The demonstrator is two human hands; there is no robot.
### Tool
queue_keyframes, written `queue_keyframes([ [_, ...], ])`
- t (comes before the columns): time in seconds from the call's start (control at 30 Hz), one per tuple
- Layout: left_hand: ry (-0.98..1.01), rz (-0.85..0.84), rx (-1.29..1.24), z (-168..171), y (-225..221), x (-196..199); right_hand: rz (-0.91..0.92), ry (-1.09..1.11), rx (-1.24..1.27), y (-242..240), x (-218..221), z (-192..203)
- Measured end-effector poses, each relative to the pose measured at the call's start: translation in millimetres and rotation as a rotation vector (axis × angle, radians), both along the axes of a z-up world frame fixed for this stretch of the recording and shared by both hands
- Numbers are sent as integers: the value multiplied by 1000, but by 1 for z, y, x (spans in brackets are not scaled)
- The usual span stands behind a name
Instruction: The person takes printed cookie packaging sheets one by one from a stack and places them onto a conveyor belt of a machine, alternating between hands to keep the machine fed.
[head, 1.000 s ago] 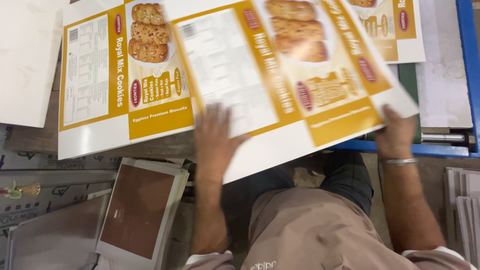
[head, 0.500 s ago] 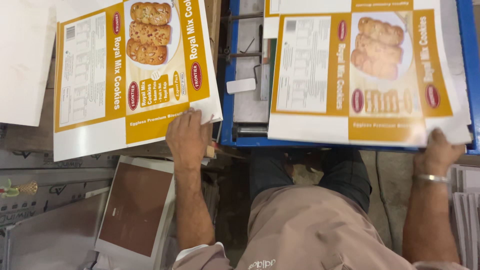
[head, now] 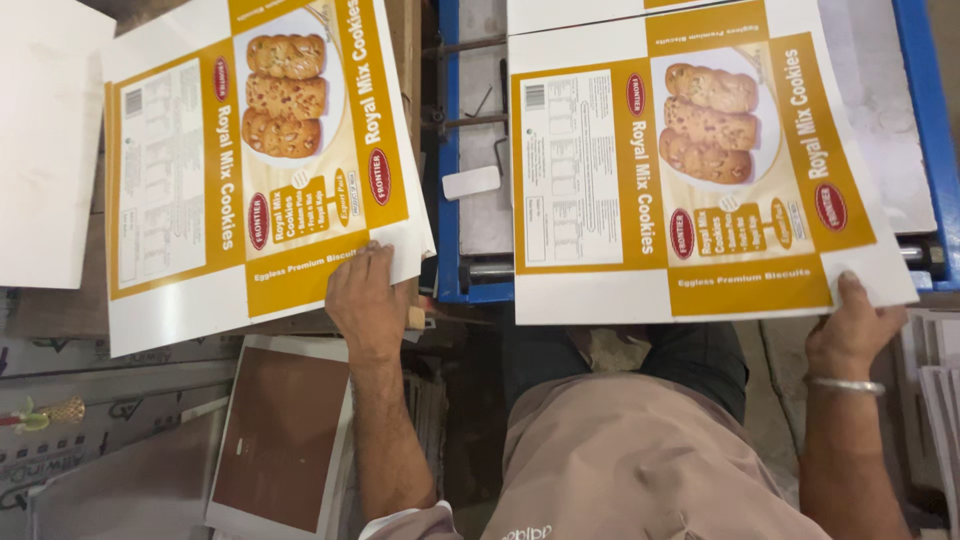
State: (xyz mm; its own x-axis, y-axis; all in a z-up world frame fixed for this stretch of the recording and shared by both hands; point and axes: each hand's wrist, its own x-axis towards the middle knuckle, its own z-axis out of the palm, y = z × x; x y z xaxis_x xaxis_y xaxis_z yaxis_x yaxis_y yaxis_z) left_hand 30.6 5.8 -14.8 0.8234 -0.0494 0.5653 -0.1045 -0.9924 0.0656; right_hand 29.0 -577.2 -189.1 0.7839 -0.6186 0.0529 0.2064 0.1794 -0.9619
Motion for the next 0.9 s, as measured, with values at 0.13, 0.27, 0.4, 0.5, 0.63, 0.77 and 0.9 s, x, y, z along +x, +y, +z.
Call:
queue_keyframes([
  [0.13, -35, 8, 10, 2, -3, -1, 9, -57, 16, 3, 44, -1],
  [0.27, -1, 18, -38, 5, -8, -2, -14, 33, 160, 6, 74, -17],
  [0.4, 40, 5, -27, 9, -10, -3, 68, 196, 264, 3, 78, -24],
  [0.5, 116, -37, -27, 14, -3, -7, 185, 313, 245, -8, 72, -27],
  [0.63, 62, -15, -78, 23, 27, -10, 252, 305, 216, -5, 53, -24],
  [0.77, 81, 6, -20, 7, 22, -5, 353, 327, 194, 27, 38, 5],
  [0.9, 29, -41, -188, 17, 34, -3, 440, 375, 169, 79, 35, 49],
])
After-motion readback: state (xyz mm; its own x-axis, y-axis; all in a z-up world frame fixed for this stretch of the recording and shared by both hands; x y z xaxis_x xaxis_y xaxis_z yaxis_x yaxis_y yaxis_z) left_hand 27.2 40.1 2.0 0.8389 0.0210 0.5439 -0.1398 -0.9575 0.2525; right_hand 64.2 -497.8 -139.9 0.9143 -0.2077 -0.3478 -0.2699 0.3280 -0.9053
